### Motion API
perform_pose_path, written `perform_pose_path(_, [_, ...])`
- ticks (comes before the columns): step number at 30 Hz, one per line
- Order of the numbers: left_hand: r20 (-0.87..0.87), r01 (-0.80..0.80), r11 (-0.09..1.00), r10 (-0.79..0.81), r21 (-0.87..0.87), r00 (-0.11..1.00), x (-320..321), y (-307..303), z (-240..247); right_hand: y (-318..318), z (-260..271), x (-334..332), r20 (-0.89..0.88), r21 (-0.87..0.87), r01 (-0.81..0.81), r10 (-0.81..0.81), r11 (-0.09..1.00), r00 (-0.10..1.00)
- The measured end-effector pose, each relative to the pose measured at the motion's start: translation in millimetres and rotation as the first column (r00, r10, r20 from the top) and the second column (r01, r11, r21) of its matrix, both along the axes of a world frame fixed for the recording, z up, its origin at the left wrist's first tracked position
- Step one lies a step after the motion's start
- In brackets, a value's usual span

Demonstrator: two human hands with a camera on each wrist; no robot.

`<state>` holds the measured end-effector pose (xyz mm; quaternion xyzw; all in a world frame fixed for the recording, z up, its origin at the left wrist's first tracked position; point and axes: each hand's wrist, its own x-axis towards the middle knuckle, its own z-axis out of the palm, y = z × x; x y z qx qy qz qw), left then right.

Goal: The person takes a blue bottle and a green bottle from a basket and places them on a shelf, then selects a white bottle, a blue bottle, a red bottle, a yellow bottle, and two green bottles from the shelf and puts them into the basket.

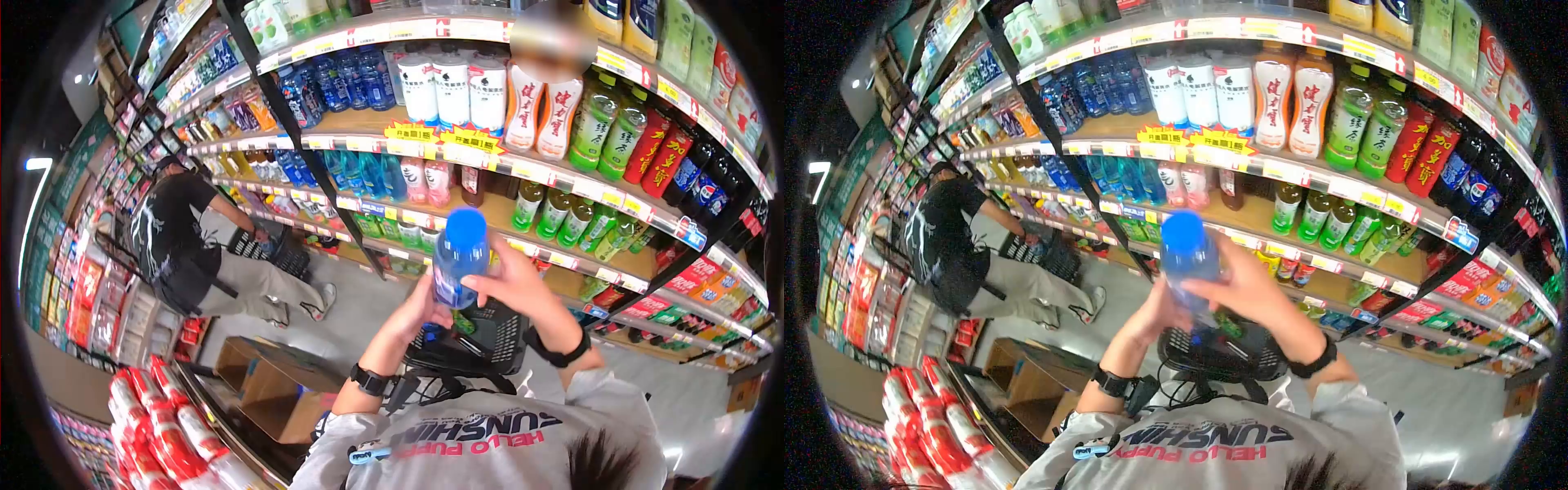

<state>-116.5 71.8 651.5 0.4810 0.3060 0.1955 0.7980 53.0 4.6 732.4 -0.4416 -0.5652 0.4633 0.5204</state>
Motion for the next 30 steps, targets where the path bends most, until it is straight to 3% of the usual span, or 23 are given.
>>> perform_pose_path(1, [0.019, 0.002, 0.999, -0.003, 0.038, 1.0, -15.8, 18.1, 7.3, 20.9, 2.6, -8.8, 0.038, 0.083, -0.004, 0.001, 0.997, 0.999])
perform_pose_path(2, [0.008, -0.006, 0.995, 0.005, 0.1, 1.0, -32.3, 38.0, 10.0, 40.0, 8.3, -15.0, 0.007, -0.054, -0.008, 0.008, 0.999, 1.0])
perform_pose_path(3, [0.015, -0.057, 0.985, 0.056, 0.164, 0.998, -45.5, 56.4, 17.1, 60.9, 15.7, -28.7, -0.128, 0.108, -0.03, 0.044, 0.994, 0.991])
perform_pose_path(5, [0.021, -0.081, 0.928, 0.078, 0.364, 0.997, -67.5, 80.8, 61.1, 97.9, 25.7, -51.2, -0.057, 0.128, 0.058, -0.051, 0.99, 0.997])
perform_pose_path(6, [-0.02, -0.063, 0.93, 0.076, 0.362, 0.997, -79.0, 100.7, 65.7, 111.5, 39.6, -61.9, 0.054, 0.089, 0.091, -0.096, 0.992, 0.994])
perform_pose_path(8, [-0.103, -0.027, 0.931, 0.069, 0.363, 0.992, -99.7, 136.6, 73.7, 148.3, 37.2, -76.1, 0.039, 0.143, 0.125, -0.132, 0.982, 0.991])
perform_pose_path(11, [-0.091, 0.0, 0.965, 0.024, 0.264, 0.996, -118.8, 180.6, 79.0, 187.9, 39.9, -100.8, -0.072, 0.191, 0.2, -0.19, 0.961, 0.979])
perform_pose_path(12, [-0.132, -0.036, 0.963, 0.074, 0.268, 0.989, -121.1, 193.9, 76.3, 196.9, 43.1, -109.3, -0.078, 0.19, 0.23, -0.219, 0.954, 0.973])
perform_pose_path(13, [-0.086, -0.077, 0.943, 0.111, 0.325, 0.99, -120.3, 201.9, 77.6, 205.2, 45.4, -114.8, -0.084, 0.188, 0.261, -0.249, 0.947, 0.965])
perform_pose_path(14, [-0.036, -0.12, 0.918, 0.144, 0.378, 0.989, -116.8, 207.4, 79.4, 218.6, 40.0, -111.9, 0.059, 0.113, 0.247, -0.255, 0.962, 0.965])
perform_pose_path(17, [0.073, -0.219, 0.853, 0.209, 0.473, 0.975, -108.5, 236.5, 73.2, 236.4, 48.8, -127.8, 0.031, 0.374, 0.273, -0.306, 0.886, 0.951])
perform_pose_path(19, [0.146, -0.285, 0.794, 0.245, 0.537, 0.958, -98.9, 256.1, 63.5, 250.0, 49.7, -129.7, 0.098, 0.32, 0.342, -0.39, 0.883, 0.916])
perform_pose_path(22, [0.344, -0.338, 0.792, 0.174, 0.509, 0.923, -86.0, 290.7, 61.7, 282.8, 49.3, -122.3, 0.233, 0.329, 0.42, -0.504, 0.846, 0.832])
perform_pose_path(23, [0.402, -0.359, 0.778, 0.15, 0.516, 0.903, -82.0, 299.4, 65.2, 296.1, 47.1, -121.2, 0.189, 0.364, 0.434, -0.522, 0.824, 0.832])
perform_pose_path(27, [0.442, -0.511, 0.49, 0.259, 0.706, 0.859, -54.8, 354.6, 68.2, 348.3, 44.9, -115.5, 0.088, 0.509, 0.478, -0.596, 0.716, 0.798])
perform_pose_path(28, [0.395, -0.477, 0.335, 0.285, 0.812, 0.873, -48.2, 370.9, 67.7, 360.4, 43.6, -112.1, 0.093, 0.527, 0.491, -0.621, 0.694, 0.778])
perform_pose_path(30, [0.307, -0.436, 0.359, 0.363, 0.825, 0.88, -41.2, 375.6, 67.8, 380.8, 40.1, -104.1, 0.112, 0.534, 0.514, -0.659, 0.671, 0.744])
